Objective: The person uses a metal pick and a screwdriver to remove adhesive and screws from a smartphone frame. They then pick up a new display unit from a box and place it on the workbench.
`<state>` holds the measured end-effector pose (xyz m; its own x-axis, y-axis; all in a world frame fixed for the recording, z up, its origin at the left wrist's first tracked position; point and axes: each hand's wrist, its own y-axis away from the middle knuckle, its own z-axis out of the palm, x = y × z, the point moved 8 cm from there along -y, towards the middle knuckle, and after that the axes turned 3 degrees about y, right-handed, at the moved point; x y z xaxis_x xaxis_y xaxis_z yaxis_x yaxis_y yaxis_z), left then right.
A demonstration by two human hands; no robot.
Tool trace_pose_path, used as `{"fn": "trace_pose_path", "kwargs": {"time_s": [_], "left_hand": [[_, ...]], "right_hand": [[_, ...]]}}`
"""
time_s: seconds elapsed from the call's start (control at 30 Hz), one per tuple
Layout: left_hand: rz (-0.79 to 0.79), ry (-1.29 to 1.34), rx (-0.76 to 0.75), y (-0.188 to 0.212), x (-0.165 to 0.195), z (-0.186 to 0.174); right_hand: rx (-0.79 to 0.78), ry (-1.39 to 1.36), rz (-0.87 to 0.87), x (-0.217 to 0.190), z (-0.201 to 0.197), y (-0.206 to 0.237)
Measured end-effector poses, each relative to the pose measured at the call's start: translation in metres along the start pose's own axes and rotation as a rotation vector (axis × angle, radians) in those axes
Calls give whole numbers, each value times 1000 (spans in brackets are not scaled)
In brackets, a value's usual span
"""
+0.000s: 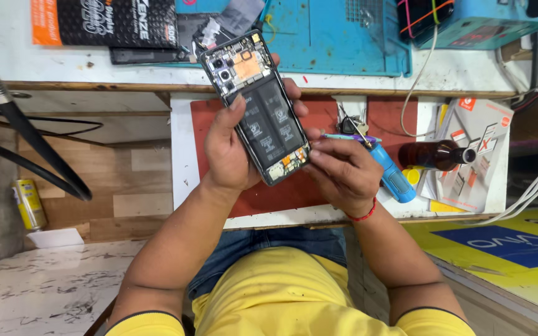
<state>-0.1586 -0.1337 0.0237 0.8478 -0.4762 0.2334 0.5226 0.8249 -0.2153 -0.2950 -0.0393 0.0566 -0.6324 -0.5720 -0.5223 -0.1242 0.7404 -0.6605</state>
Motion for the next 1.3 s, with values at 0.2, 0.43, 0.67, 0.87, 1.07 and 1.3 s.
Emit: {"fn": "trace_pose_path", "kwargs": {"time_s": [0.2,0.43,0.67,0.87,1.07,1.3], "left_hand": [[-6,65,62,11,-6,-11],[19,49,86,16,-7,-17],[68,-11,96,17,-2,-17],[98,-38,71,17,-1,-15],[109,-90,89,19,0,-17],[103,-84,69,19,-2,-16]], "right_hand": [[24,118,-31,-4,9,22],[14,18,21,6,10,26],[-18,55,4,3,16,27],[-40,83,55,2,17,25],[-61,59,39,1,18,16],[-110,169,-90,-6,20,2]]}}
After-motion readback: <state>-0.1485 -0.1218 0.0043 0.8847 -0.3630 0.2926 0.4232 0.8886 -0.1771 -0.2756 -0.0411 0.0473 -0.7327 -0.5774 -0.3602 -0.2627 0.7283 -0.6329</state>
